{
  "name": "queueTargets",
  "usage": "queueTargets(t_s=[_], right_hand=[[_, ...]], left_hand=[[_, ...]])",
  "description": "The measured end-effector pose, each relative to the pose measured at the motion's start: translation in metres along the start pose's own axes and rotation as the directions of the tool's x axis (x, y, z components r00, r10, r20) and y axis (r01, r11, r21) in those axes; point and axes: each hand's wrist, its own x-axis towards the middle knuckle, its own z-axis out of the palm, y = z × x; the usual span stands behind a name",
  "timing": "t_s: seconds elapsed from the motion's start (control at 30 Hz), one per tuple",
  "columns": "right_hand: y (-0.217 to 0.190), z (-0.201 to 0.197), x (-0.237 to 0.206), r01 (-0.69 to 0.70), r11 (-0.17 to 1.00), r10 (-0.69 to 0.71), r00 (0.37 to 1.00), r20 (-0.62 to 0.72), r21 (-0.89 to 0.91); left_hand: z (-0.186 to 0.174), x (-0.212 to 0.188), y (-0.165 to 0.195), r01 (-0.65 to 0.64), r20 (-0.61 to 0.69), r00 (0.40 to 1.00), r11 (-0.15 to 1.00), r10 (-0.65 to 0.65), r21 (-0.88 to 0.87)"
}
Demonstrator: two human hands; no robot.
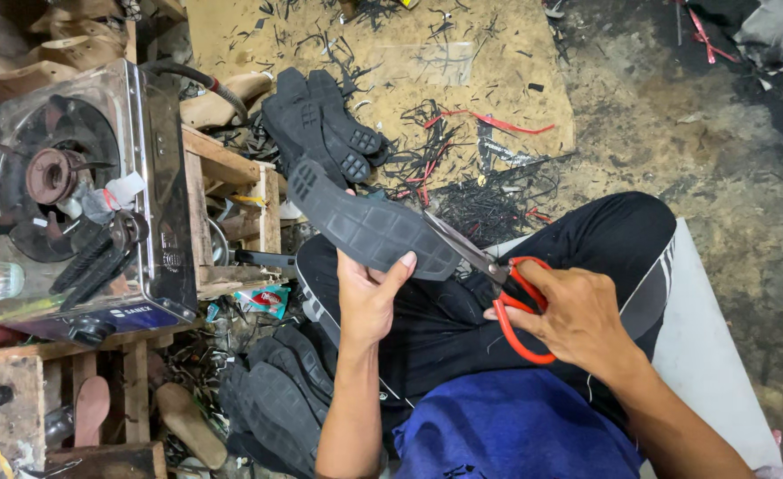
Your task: The person sits on the floor and uses red-handled shears to trim excess rubber from the edges of black shoe soles, rotating each sole to cut around its perimeter, then sets the trimmed sole aside and picks up the next one.
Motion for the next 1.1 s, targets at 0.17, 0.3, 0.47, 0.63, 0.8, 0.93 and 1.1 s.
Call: queueTargets(t_s=[0.17,0.3,0.47,0.63,0.8,0.93,1.1], right_hand=[[0.004,0.001,-0.004,-0.115,0.991,0.099,0.974,0.205,0.069],[0.001,0.003,-0.006,0.003,0.998,-0.005,0.999,0.034,0.060],[-0.007,0.007,-0.009,0.057,0.998,-0.056,0.991,-0.121,0.004],[-0.004,0.012,-0.008,0.067,0.998,-0.069,0.989,-0.130,-0.017],[0.005,0.017,-0.011,0.015,0.999,-0.015,1.000,-0.006,0.036],[0.008,0.017,-0.013,-0.023,0.994,0.017,0.998,0.061,0.109],[0.006,0.010,-0.010,-0.024,0.998,0.020,0.997,0.073,0.057]], left_hand=[[-0.002,0.000,-0.003,-0.011,-0.021,1.000,0.999,0.010,-0.053],[-0.001,-0.001,-0.004,-0.006,-0.071,0.998,0.994,-0.002,-0.108],[0.006,-0.004,-0.006,-0.059,-0.080,0.995,0.995,0.052,-0.085],[0.009,-0.006,-0.007,-0.066,-0.083,0.995,0.996,0.061,-0.058],[0.001,-0.004,-0.005,-0.033,-0.074,0.997,0.998,0.030,-0.047],[-0.002,-0.004,-0.008,-0.027,-0.059,0.998,0.998,0.024,-0.048],[-0.005,-0.003,-0.009,-0.009,-0.074,0.997,0.997,0.003,-0.077]])
